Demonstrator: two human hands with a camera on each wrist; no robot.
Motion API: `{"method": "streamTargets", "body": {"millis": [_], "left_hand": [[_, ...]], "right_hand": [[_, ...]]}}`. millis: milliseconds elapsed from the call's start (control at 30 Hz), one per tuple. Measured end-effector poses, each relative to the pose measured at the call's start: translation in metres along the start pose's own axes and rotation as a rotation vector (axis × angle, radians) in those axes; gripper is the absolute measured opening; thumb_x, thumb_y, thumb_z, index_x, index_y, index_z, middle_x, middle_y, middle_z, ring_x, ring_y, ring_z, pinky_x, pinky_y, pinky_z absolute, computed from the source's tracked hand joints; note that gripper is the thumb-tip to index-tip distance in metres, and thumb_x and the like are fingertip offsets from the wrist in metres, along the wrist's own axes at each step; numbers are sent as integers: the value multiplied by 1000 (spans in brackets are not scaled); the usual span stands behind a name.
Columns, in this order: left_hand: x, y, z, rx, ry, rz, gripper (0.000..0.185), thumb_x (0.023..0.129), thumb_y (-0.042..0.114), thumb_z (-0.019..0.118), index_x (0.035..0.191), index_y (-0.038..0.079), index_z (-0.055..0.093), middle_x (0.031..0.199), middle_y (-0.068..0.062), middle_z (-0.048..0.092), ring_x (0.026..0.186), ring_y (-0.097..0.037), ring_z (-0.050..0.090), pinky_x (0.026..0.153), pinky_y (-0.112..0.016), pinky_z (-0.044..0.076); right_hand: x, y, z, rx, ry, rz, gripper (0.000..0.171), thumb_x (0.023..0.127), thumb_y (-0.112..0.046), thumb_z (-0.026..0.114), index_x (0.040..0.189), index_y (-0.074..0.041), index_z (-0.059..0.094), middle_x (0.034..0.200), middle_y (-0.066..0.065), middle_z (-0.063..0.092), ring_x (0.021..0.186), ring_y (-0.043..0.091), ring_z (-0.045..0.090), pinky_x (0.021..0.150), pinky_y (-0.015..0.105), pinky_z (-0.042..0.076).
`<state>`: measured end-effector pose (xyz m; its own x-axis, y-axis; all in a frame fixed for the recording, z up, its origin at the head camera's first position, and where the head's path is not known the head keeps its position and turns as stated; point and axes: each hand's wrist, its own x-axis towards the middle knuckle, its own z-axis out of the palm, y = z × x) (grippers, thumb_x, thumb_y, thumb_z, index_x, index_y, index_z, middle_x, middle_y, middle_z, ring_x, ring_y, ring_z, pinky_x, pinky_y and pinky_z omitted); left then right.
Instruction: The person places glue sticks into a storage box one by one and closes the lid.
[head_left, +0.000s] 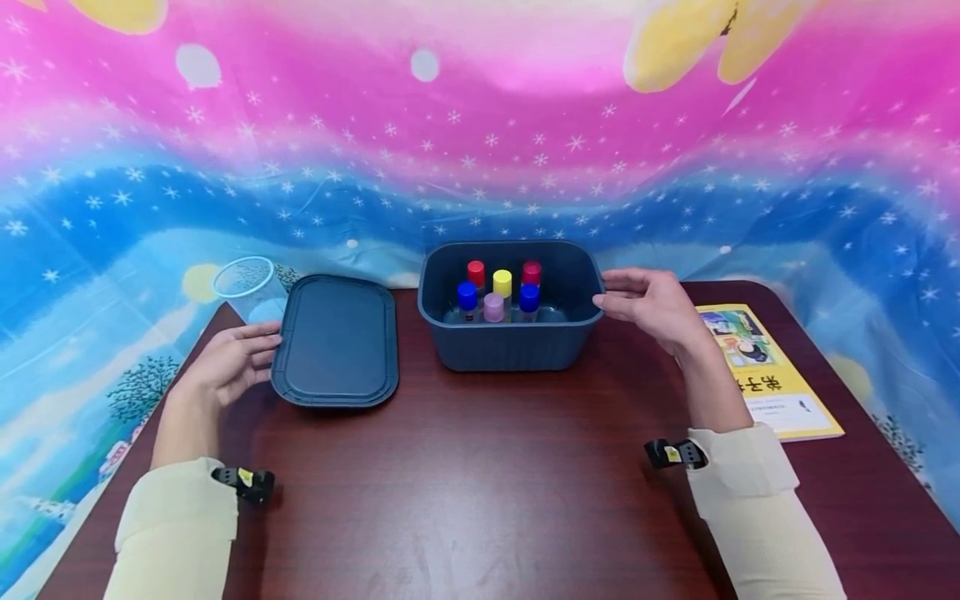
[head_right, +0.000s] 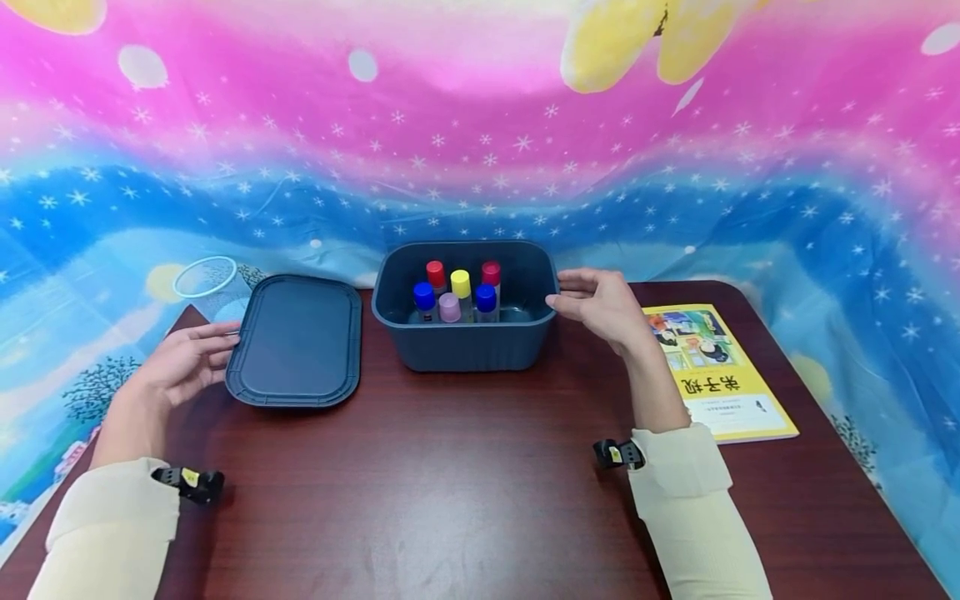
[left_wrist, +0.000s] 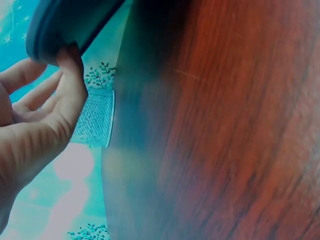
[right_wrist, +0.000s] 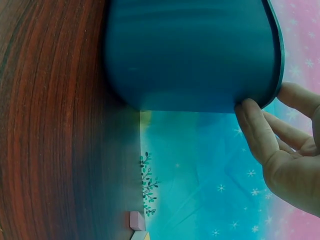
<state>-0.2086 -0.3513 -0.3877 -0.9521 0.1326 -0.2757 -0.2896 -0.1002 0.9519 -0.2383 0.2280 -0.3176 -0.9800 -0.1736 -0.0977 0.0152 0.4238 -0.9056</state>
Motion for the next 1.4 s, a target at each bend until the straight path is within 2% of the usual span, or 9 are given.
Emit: {"method": "streamTargets", "body": {"millis": [133, 200, 433, 633, 833, 900, 1033, 1167, 1400], "left_hand": [[-1, 4, 5, -169, -67, 31, 70, 107, 5, 49, 162, 0, 5, 112, -2, 73, 101, -15, 71, 80, -36, 61], [-1, 5, 9, -233, -80, 53, 67, 106, 3, 49, 162, 3, 12, 113, -5, 73, 101, -18, 71, 79, -38, 61], [-1, 15, 24, -313, -82, 140, 32, 103, -4, 52, 129, 10, 62, 107, -13, 74, 93, -23, 73, 74, -38, 61], [-2, 29, 39, -251, -42, 205, 35, 99, -6, 58, 128, 13, 66, 106, -8, 72, 91, -19, 72, 73, -37, 61], [-6, 44, 56, -67, 52, 252, 59, 95, 5, 70, 151, 11, 50, 122, -5, 52, 100, -11, 63, 73, -29, 60], [-8, 47, 61, -22, 76, 272, 63, 95, 8, 71, 153, 10, 46, 121, -3, 54, 99, -10, 62, 70, -27, 59], [-9, 52, 69, -30, 81, 341, 54, 93, 4, 72, 145, 11, 57, 111, -1, 65, 90, -11, 67, 63, -24, 57], [-12, 58, 77, -8, 81, 425, 49, 92, -1, 72, 139, 11, 64, 109, -1, 69, 87, -11, 69, 61, -23, 57], [-20, 74, 96, 223, 172, 573, 50, 92, 1, 73, 141, 6, 61, 111, 0, 69, 88, -13, 68, 65, -23, 59]], "right_hand": [[0, 0, -1, -29, 1, -7, 62, 99, -25, 69, 150, 0, 47, 145, 21, 52, 123, 30, 59, 89, 23, 56], [1, 0, -1, -42, 2, -13, 62, 98, -26, 69, 150, 0, 47, 145, 21, 52, 126, 33, 57, 88, 22, 55], [3, 0, -1, -47, 0, -13, 62, 98, -26, 70, 150, 0, 47, 146, 21, 52, 128, 34, 56, 102, 41, 52], [3, 1, -1, -35, -1, -9, 62, 98, -26, 69, 150, -1, 47, 146, 21, 53, 127, 33, 58, 105, 46, 48], [2, 2, -1, -40, -1, -8, 62, 98, -25, 70, 150, -1, 47, 146, 21, 53, 127, 33, 58, 100, 36, 52], [2, 3, -2, -50, 5, -7, 62, 98, -26, 70, 149, -1, 48, 145, 21, 53, 128, 34, 57, 102, 38, 51], [2, 2, -2, -75, 25, -23, 62, 97, -27, 71, 148, 0, 50, 144, 22, 54, 130, 35, 54, 107, 47, 46], [0, -5, -2, -125, 107, -74, 60, 96, -31, 71, 145, -1, 53, 143, 21, 55, 131, 36, 52, 105, 52, 47], [4, -30, 25, -148, 262, -288, 43, 96, -27, 72, 132, -4, 66, 129, 18, 65, 120, 30, 61, 102, 47, 51]]}}
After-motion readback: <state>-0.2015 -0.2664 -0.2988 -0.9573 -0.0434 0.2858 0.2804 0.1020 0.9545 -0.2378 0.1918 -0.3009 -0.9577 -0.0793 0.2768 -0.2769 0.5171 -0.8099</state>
